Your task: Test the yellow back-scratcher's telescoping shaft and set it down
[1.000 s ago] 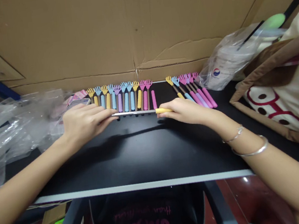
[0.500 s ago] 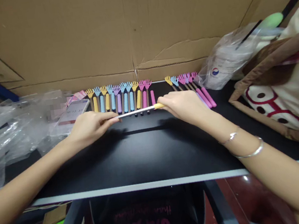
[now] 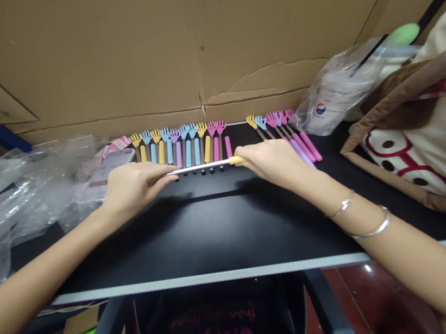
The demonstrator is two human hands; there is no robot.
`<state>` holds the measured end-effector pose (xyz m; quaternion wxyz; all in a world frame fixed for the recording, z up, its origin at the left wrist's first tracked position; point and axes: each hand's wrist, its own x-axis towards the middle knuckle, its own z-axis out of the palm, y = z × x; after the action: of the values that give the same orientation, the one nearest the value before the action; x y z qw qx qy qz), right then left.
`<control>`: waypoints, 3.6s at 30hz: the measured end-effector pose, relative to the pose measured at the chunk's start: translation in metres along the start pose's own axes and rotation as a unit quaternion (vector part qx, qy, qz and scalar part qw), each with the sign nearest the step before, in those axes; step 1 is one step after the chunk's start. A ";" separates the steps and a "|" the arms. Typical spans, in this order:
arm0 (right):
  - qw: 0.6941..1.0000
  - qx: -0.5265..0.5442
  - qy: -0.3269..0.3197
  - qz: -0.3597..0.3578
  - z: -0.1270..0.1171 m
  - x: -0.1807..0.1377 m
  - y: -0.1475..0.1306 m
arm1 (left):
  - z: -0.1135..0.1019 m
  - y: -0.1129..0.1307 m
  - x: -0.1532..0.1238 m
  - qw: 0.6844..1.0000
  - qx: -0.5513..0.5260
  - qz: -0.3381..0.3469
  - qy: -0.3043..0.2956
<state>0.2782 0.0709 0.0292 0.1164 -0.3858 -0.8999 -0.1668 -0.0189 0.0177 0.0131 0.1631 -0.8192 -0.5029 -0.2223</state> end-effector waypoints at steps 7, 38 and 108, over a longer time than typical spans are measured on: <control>0.913 0.328 -0.239 -0.046 -0.002 0.004 0.007 | -0.002 0.006 -0.001 0.984 0.103 0.124 0.077; 0.999 -0.025 -0.020 -0.028 -0.003 -0.002 -0.008 | 0.001 0.012 0.002 0.979 -0.147 -0.043 -0.137; 0.872 0.469 -0.038 0.136 0.007 0.004 0.012 | -0.014 -0.009 0.007 0.998 0.061 -0.012 -0.017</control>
<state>0.2831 0.0840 0.0269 0.2713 -0.4102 -0.8147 0.3071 -0.0265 0.0205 0.0289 0.2021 -0.8052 -0.5278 -0.1794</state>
